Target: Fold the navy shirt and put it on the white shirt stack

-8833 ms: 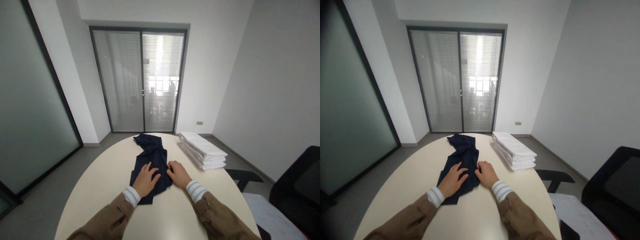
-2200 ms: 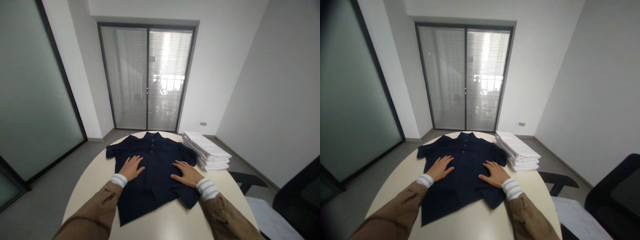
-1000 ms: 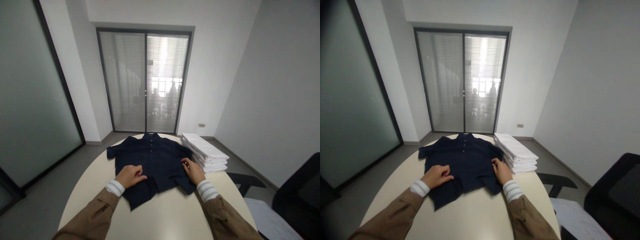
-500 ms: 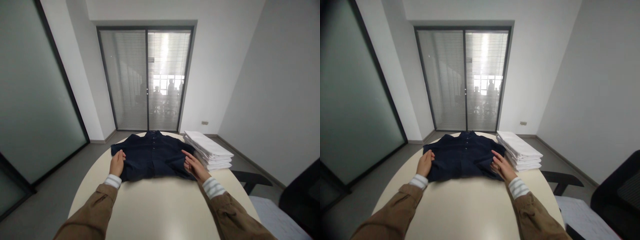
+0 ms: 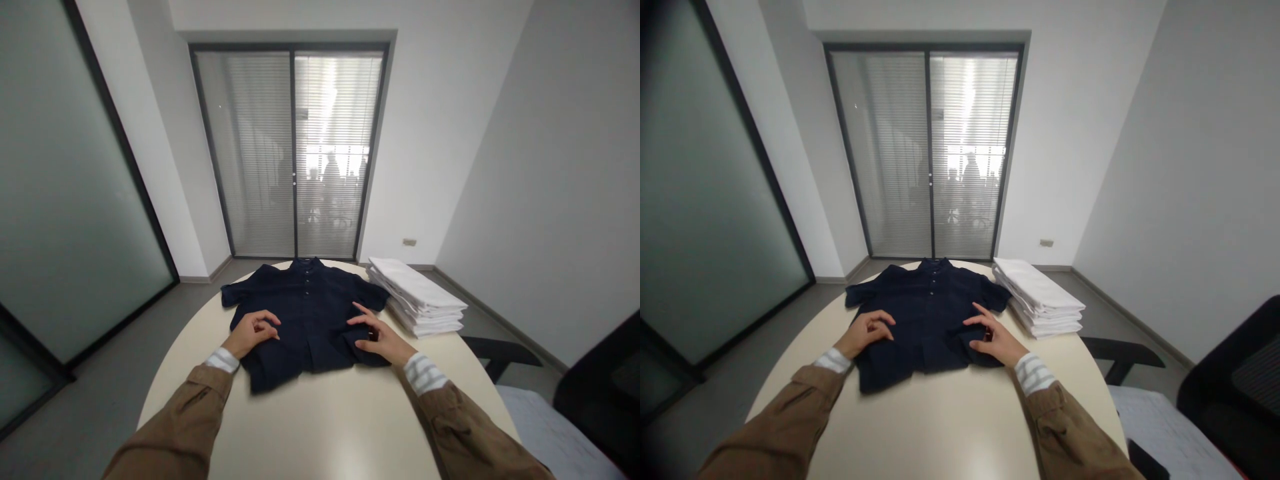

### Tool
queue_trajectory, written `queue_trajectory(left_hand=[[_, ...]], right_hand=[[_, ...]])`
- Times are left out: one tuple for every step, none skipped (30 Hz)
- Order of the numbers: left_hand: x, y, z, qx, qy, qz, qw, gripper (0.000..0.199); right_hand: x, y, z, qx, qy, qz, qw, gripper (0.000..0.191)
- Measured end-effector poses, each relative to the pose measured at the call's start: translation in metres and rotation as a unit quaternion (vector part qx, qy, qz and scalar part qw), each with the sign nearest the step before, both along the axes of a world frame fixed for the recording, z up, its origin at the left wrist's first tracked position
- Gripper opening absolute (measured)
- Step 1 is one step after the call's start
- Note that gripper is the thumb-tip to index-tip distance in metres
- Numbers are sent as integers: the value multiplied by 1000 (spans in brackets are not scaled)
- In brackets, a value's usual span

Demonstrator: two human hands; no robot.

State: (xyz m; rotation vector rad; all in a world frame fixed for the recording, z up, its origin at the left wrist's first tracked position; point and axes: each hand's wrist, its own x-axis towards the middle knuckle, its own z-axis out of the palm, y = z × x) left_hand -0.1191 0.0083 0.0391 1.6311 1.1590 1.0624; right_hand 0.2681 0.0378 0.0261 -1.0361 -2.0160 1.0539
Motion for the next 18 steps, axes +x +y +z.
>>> queue_trajectory(left_hand=[[1,-2,-1,-17,11,-29,999,44],[2,-3,-2,-29,24,-49,998,42],[2,-3,-3,-37,38,-59,997,41],[2,-2,-3,-42,50,-61,996,38],[1,-1,-4,-42,58,-54,996,36],[0,1,-4,-37,58,-39,997,34],[-1,2,-4,-27,48,-17,998,34],[-3,4,-4,-14,28,10,999,36],[-4,6,-3,-1,-1,37,999,38],[-6,7,-2,13,-37,65,997,42],[-7,8,-1,26,-80,91,992,44],[-8,8,0,37,-127,117,984,47],[-8,8,0,47,-175,143,973,48],[-9,9,1,55,-222,171,958,49],[-10,9,0,59,-261,199,943,49],[-12,10,0,60,-292,226,927,49],[-14,11,-1,56,-316,250,914,49],[-18,12,-3,49,-332,270,902,49]], right_hand=[[0,2,-1,14,0,-11,1000,51],[1,4,-1,25,4,-23,999,48],[1,5,-2,30,12,-36,999,47],[1,7,-3,31,26,-51,998,45],[1,8,-4,29,43,-66,996,44],[1,9,-5,26,65,-82,994,42],[1,10,-5,21,88,-97,991,41],[1,10,-6,13,113,-113,987,41],[1,11,-6,2,140,-127,982,41],[1,12,-6,-11,168,-142,975,40],[2,14,-7,-28,193,-157,968,41],[4,16,-8,-43,214,-174,960,41],[6,19,-10,-53,229,-191,953,43],[9,22,-12,-57,239,-210,946,45],[13,26,-15,-55,241,-230,941,46],[17,30,-18,-50,237,-251,937,47],[21,34,-21,-41,228,-269,935,46],[26,38,-24,-32,217,-284,933,45]])
